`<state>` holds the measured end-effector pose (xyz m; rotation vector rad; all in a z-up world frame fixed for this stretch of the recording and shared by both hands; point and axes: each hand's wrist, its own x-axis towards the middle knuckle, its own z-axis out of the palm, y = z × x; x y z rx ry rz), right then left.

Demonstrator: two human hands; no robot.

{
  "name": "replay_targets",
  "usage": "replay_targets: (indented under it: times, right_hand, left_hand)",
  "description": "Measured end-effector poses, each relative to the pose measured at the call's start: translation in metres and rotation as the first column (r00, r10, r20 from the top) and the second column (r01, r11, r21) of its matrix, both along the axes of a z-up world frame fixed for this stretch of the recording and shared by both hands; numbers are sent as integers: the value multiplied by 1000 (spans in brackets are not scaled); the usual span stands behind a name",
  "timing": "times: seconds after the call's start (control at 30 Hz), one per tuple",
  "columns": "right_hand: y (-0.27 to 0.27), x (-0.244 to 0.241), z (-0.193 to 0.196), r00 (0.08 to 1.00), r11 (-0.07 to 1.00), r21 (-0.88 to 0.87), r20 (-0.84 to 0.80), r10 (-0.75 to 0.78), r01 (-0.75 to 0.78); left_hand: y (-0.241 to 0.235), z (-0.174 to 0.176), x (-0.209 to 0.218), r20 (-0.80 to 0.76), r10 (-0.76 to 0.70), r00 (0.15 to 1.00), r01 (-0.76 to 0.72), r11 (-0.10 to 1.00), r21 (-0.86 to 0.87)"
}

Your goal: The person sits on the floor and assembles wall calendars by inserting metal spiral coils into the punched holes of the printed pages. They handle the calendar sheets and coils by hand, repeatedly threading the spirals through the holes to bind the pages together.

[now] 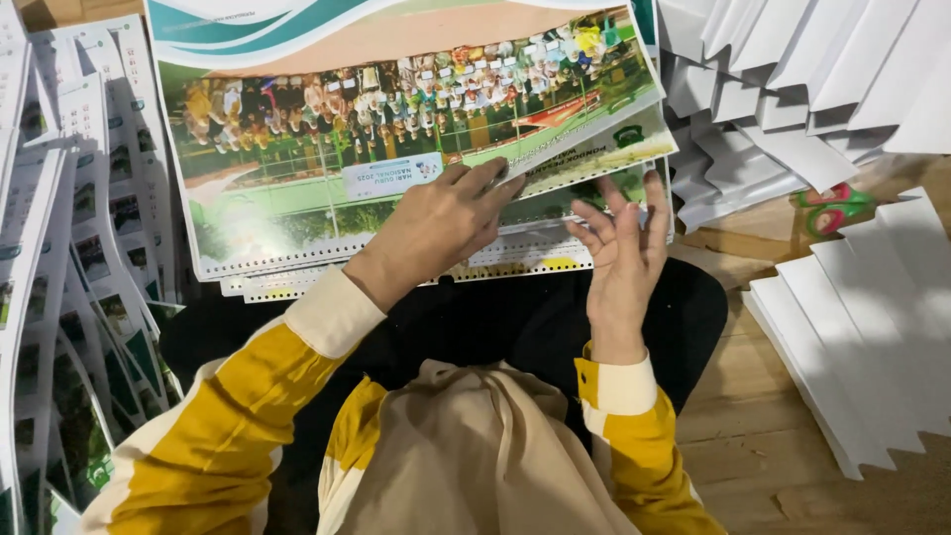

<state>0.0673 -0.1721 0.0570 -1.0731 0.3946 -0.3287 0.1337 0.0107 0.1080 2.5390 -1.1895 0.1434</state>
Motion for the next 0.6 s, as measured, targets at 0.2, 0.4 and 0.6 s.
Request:
replay_targets:
  times: [0.2,0.4,0.6]
  right_hand:
    - [8,1,-5,999,959,-283,12,31,-26]
    - [9,-2,5,996,939,-336,29,80,-65]
    - [8,0,1,995,900,-432,59,82,-48]
  left_hand:
    - [9,5,7,-6,-8,1000,7,997,-77]
    - [46,20,34,73,106,992,-64,897,-438]
    - [60,35,39,80,418,905,-197,578,-792]
